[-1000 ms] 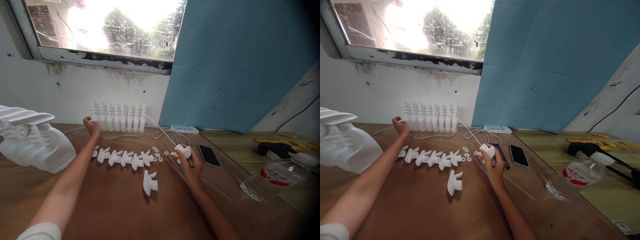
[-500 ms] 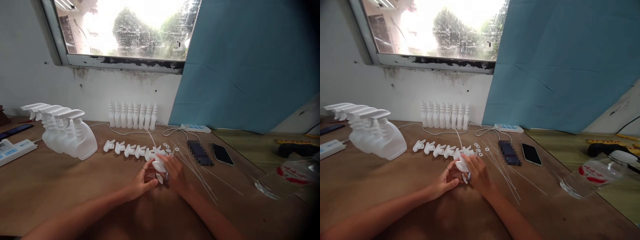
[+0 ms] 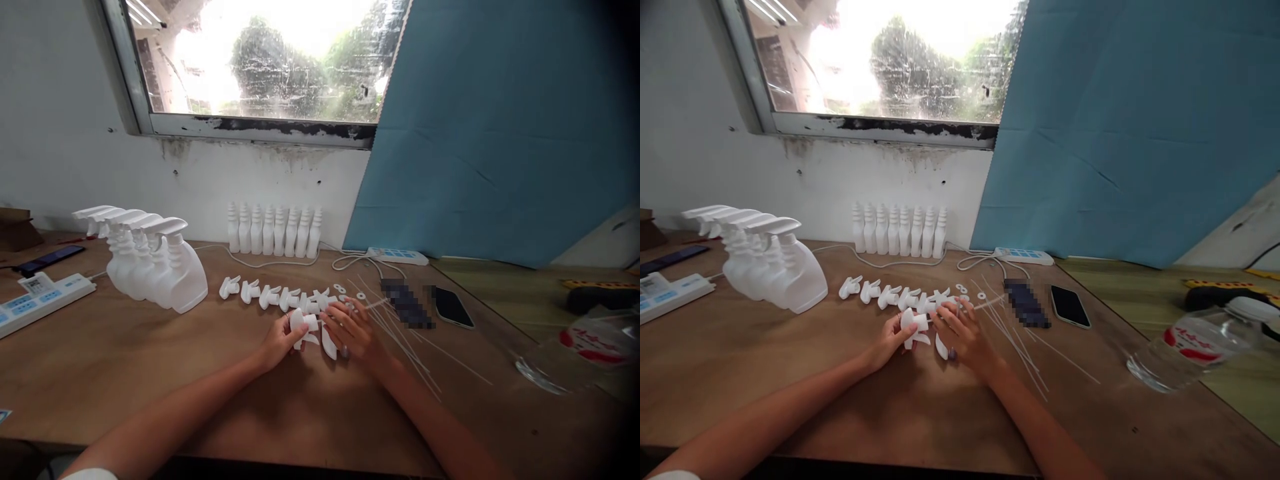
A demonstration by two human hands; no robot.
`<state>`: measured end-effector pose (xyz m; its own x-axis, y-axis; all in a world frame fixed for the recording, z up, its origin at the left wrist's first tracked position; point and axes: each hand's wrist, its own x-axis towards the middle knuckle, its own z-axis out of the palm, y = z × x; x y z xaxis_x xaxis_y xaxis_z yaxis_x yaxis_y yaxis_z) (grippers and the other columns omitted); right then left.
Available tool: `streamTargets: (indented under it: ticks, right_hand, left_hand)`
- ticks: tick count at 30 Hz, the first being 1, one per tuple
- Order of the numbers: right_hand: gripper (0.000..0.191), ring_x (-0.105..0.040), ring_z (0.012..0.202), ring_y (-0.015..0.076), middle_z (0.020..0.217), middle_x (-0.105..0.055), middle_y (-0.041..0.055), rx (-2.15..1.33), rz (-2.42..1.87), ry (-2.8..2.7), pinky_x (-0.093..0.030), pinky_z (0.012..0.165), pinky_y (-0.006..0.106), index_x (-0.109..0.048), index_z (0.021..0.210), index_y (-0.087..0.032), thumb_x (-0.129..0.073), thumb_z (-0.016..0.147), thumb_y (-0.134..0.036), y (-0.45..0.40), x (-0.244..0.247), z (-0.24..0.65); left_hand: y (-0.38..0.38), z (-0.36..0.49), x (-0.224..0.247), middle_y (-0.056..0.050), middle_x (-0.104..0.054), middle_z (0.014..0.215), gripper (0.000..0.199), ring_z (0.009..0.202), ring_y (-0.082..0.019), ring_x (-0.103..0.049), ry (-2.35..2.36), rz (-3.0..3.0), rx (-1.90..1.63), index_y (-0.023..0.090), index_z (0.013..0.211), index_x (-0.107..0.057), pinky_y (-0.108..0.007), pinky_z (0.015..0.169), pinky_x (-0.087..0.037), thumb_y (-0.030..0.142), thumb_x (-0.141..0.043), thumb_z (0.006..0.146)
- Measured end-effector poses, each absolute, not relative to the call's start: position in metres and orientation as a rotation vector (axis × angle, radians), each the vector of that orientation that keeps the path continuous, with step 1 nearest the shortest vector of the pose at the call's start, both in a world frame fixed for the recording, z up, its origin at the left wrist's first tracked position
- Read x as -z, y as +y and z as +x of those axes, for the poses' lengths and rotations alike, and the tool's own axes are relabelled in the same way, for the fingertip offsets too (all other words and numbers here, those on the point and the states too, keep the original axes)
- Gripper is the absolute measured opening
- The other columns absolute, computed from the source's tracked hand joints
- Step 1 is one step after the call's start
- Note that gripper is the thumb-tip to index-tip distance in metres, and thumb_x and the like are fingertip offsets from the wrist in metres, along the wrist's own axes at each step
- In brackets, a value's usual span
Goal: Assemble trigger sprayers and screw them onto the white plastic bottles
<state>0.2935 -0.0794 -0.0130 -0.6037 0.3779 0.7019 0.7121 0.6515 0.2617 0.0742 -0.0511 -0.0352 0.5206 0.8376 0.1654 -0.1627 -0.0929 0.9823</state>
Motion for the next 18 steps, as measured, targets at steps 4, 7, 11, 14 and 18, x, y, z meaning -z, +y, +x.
streamTargets:
  ticks: [4, 7, 11, 14, 18]
  right_hand:
    - [0.028, -0.063, 0.091, 0.0231, 0.100, -0.068, 0.0108, 0.667, -0.790, -2.366, -0.048, 0.083, 0.042, -0.062, 0.114, -0.018, -0.045, 0.092, -0.013, -0.080, 0.015, 0.284]
    - [0.024, -0.060, 0.077, 0.0197, 0.087, -0.067, 0.0089, 0.701, -0.834, -2.348, -0.046, 0.067, 0.033, -0.064, 0.101, -0.017, -0.043, 0.092, -0.012, -0.083, 0.016, 0.277]
    - [0.017, -0.047, 0.054, 0.0131, 0.063, -0.055, 0.0012, 0.762, -0.867, -2.279, -0.034, 0.051, 0.028, -0.063, 0.084, -0.016, -0.048, 0.091, -0.015, -0.086, 0.018, 0.273]
    - [0.013, -0.044, 0.049, 0.0111, 0.059, -0.053, -0.0006, 0.804, -0.803, -2.252, -0.029, 0.047, 0.028, -0.063, 0.084, -0.014, -0.051, 0.091, -0.015, -0.086, 0.021, 0.273]
    - [0.016, -0.043, 0.046, 0.0095, 0.056, -0.053, -0.0014, 0.840, -0.805, -2.265, -0.027, 0.046, 0.028, -0.065, 0.085, -0.014, -0.051, 0.092, -0.016, -0.085, 0.021, 0.275]
  left_hand:
    - [-0.055, 0.075, 0.034, -0.003, -0.060, 0.077, 0.042, 0.059, -0.010, -0.053, 0.607, 1.503, -0.888, 0.015, 0.105, -0.058, -0.019, 0.046, -0.039, 0.050, -0.060, 0.082]
    - [-0.056, 0.075, 0.031, -0.002, -0.059, 0.079, 0.041, 0.061, -0.010, -0.054, 0.593, 1.535, -0.870, 0.016, 0.107, -0.056, -0.019, 0.048, -0.040, 0.048, -0.061, 0.082]
    - [-0.055, 0.076, 0.030, -0.003, -0.064, 0.079, 0.043, 0.065, -0.012, -0.057, 0.587, 1.502, -0.844, 0.014, 0.106, -0.054, -0.020, 0.054, -0.046, 0.047, -0.063, 0.080]
    - [-0.052, 0.077, 0.032, -0.006, -0.065, 0.079, 0.045, 0.071, -0.015, -0.060, 0.601, 1.451, -0.824, 0.012, 0.104, -0.054, -0.022, 0.057, -0.048, 0.048, -0.065, 0.079]
    - [-0.051, 0.079, 0.033, -0.004, -0.064, 0.074, 0.045, 0.056, -0.009, -0.053, 0.638, 1.426, -0.826, 0.011, 0.102, -0.055, -0.019, 0.049, -0.042, 0.047, -0.066, 0.078]
